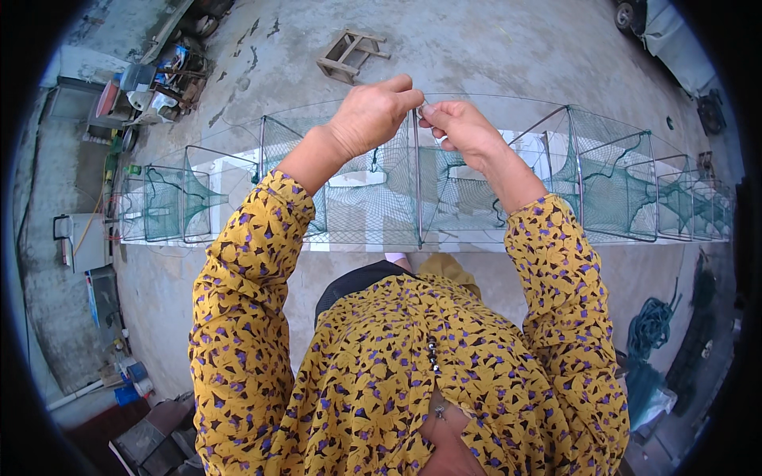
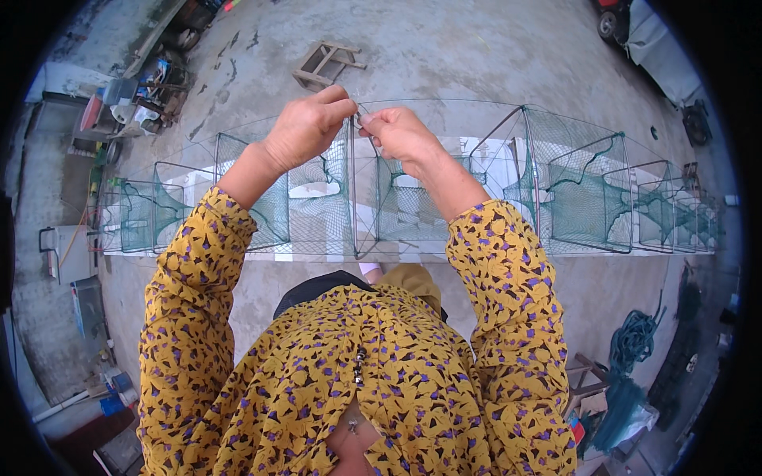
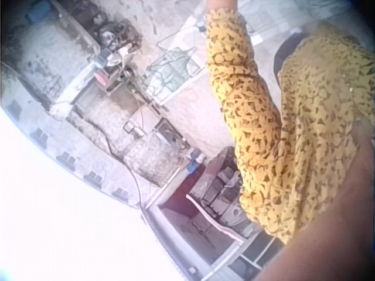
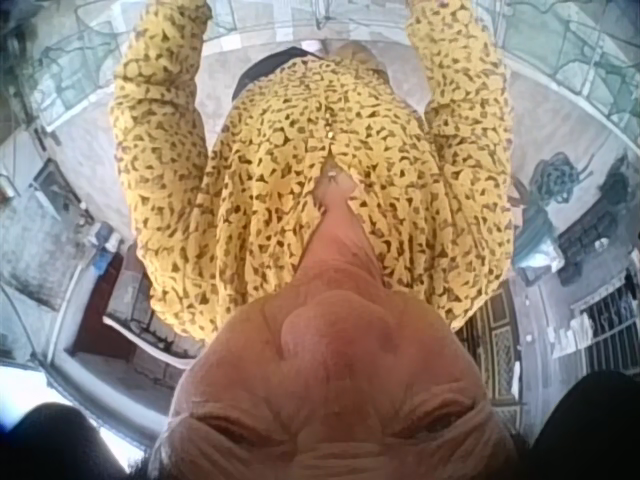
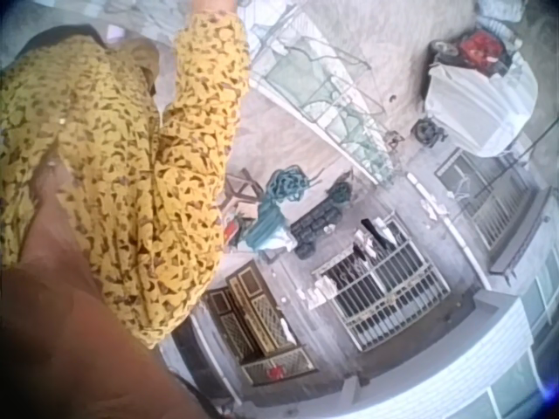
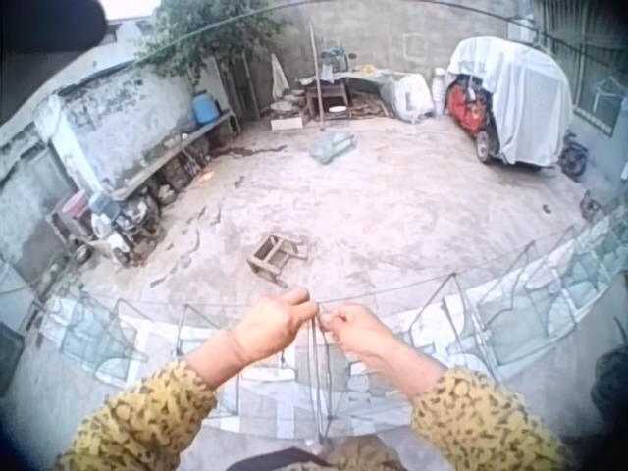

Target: The person assembles green mesh fishing nets by hand, threading thin lines through the net structures and tying knots at specific points. The person then collapses the assembled nets and places them into a stack.

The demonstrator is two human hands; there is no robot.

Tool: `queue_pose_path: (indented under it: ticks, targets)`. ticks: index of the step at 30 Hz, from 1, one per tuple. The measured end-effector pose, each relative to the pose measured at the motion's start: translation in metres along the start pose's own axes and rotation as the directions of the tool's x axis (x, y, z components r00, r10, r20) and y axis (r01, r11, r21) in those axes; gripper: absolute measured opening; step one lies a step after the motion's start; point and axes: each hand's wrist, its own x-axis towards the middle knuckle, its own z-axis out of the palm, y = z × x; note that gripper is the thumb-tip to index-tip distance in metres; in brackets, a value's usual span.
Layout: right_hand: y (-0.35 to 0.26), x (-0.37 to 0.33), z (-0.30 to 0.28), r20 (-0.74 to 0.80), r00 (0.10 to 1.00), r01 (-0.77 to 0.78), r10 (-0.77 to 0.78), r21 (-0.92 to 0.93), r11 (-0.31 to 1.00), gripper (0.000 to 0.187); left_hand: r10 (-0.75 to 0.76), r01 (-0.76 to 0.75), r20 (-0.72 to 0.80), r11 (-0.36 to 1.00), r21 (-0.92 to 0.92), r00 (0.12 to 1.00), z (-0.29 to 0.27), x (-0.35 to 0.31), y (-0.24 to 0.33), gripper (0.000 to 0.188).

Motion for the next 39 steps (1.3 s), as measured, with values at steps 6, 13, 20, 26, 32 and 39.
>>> queue_pose_path:
  ticks: [6, 13, 20, 26, 32, 39]
  targets:
    - [0.001, 0.004, -0.006, 0.055, 0.998, 0.004, -0.006, 0.033, 0.999, 0.026, -0.218, 0.209, -0.054, 0.968, -0.138, 0.974, -0.008, 0.011, 0.020, 0.013]
    - [-0.012, -0.002, -0.007, 0.055, 0.998, 0.005, -0.010, 0.088, 0.996, 0.024, -0.234, 0.240, 0.079, 0.968, -0.077, 0.969, -0.020, 0.022, 0.021, 0.010]
    - [-0.020, -0.012, -0.004, 0.076, 0.997, 0.001, -0.009, 0.109, 0.994, 0.024, -0.274, 0.290, 0.286, 0.957, -0.017, 0.918, -0.040, 0.042, 0.025, 0.014]
    - [-0.026, -0.018, -0.001, 0.110, 0.993, 0.015, -0.035, 0.180, 0.984, 0.021, -0.305, 0.273, 0.262, 0.950, 0.150, 0.916, -0.041, 0.038, 0.037, 0.019]
    - [-0.037, -0.026, 0.024, 0.011, 0.999, 0.040, -0.041, 0.095, 0.995, 0.014, -0.445, 0.452, -0.097, 0.890, 0.070, 0.891, -0.047, 0.026, 0.007, 0.018]
    - [-0.037, -0.015, 0.043, -0.097, 0.987, 0.131, -0.128, 0.016, 0.991, 0.013, -0.593, 0.603, -0.129, 0.796, 0.050, 0.795, -0.053, 0.020, -0.019, 0.029]
